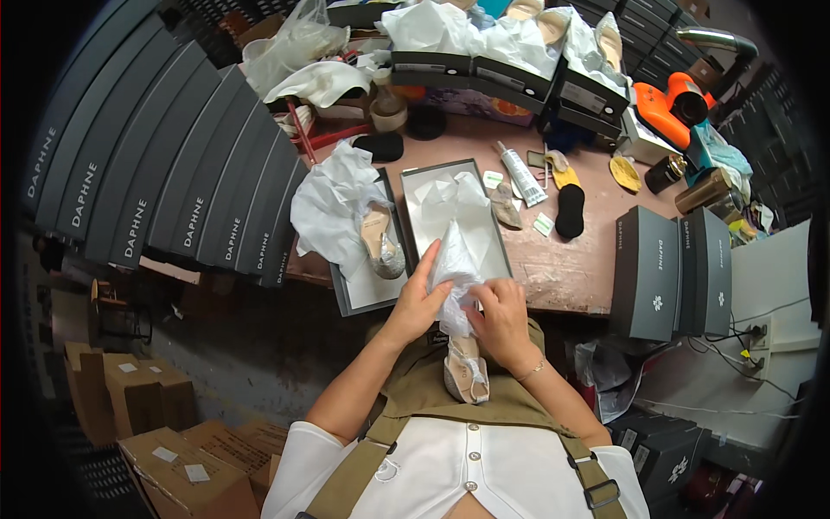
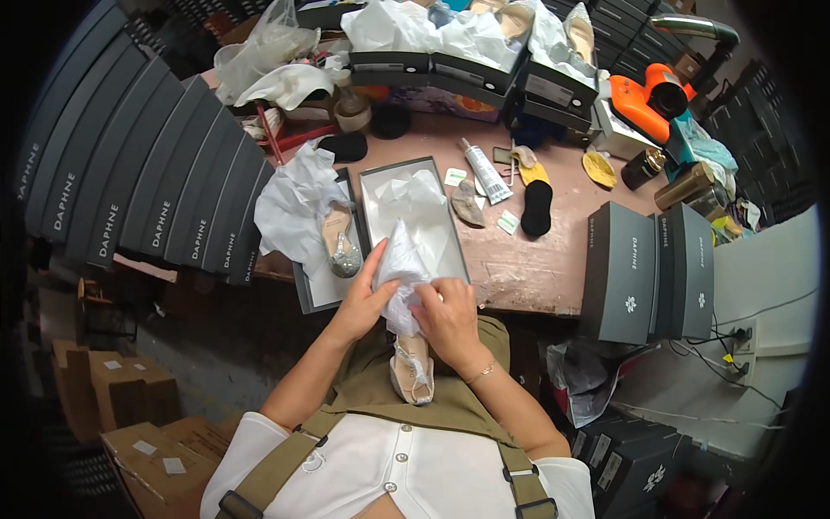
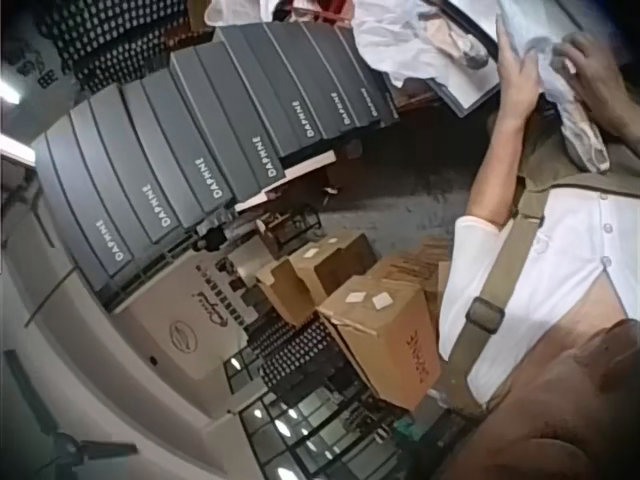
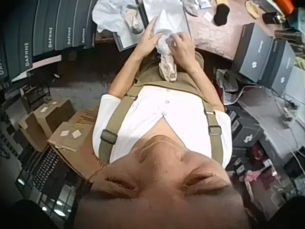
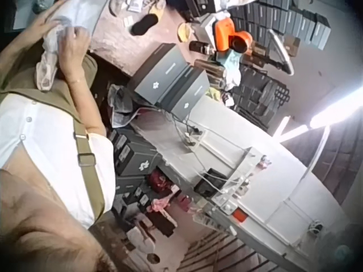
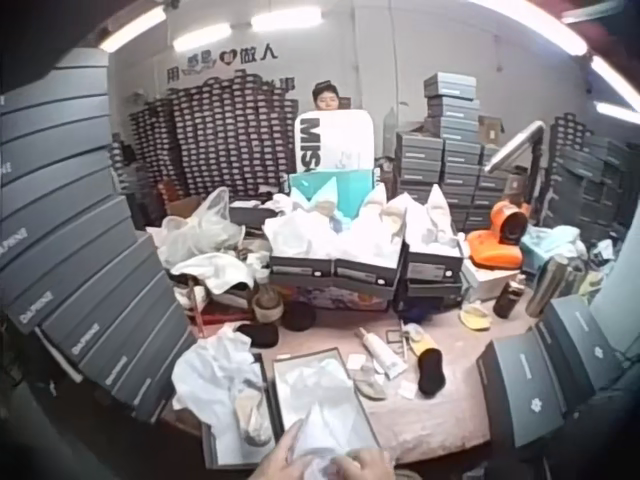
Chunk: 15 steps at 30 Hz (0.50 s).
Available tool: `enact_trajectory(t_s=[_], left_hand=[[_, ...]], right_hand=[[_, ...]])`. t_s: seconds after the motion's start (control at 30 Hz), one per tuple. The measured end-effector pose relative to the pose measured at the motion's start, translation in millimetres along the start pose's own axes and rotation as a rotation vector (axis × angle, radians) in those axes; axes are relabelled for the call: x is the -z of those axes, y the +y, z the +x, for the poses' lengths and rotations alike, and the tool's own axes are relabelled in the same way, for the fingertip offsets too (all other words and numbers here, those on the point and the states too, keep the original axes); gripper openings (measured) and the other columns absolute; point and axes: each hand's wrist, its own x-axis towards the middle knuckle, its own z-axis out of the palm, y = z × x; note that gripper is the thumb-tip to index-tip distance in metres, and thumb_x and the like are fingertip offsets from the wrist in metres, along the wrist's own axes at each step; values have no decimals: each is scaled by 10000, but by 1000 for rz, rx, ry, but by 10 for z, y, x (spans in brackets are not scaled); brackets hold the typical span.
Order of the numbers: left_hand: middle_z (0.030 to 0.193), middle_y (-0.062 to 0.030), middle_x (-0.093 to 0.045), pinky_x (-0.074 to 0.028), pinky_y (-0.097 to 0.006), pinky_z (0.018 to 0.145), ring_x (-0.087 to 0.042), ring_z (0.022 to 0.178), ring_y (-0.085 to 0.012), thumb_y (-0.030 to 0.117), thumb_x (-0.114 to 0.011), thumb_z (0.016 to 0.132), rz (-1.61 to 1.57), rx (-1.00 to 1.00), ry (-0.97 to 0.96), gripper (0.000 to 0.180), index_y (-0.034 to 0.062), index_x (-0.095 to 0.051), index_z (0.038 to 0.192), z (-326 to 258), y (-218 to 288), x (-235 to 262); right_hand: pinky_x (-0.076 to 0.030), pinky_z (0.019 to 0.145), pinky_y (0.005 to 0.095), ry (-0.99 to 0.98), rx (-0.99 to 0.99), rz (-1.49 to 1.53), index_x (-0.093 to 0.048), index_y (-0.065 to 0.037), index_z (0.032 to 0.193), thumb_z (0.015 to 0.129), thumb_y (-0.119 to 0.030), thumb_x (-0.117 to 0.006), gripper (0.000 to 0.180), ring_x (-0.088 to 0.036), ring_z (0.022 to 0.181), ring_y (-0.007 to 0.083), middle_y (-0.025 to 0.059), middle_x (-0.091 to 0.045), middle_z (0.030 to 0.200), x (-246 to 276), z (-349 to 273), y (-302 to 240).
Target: Packing shoes into boxes and organizing them on a workbench.
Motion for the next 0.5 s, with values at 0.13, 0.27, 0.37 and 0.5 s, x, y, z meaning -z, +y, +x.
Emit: enact_trajectory(t_s=[0.13, 0.27, 0.37, 0.5], left_hand=[[1364, -176, -457, -380, -296, 999, -480, 1193, -193, 77, -525, 926, 39, -31, -15, 646, 23, -200, 1482, -4, 71, 15], [1391, -173, -417, -364, -293, 1012, -450, 1214, -188, 90, -532, 938, 9, 25, -28, 656, -5, -175, 1480, -27, 56, -62], [1398, -165, -402, -349, -290, 1025, -427, 1233, -187, 77, -534, 938, -72, 67, -27, 667, -18, -155, 1479, -63, 56, -3], [1397, -159, -402, -348, -289, 1026, -422, 1238, -183, 68, -527, 940, -76, 29, -91, 668, -4, -149, 1485, -39, 151, -22]], right_hand=[[-373, 760, 377, 170, -13, -35, -559, -94, 1057, 670, -60, -706, 415, -524, 849, 272, 78, -543, 919, -44, 290, 6], [-378, 745, 372, 54, -6, 8, -539, -74, 1045, 681, -2, -627, 382, -521, 822, 292, 100, -536, 903, -289, 300, 215], [-421, 825, 397, -220, -121, 297, -477, -31, 1219, 704, -27, -639, 540, -530, 962, 336, 169, -548, 1047, -84, 289, 208], [-422, 967, 405, -431, -263, 723, -188, -17, 1465, 677, -2, -657, 917, -475, 1205, 368, 291, -474, 1270, 268, 318, 256]])
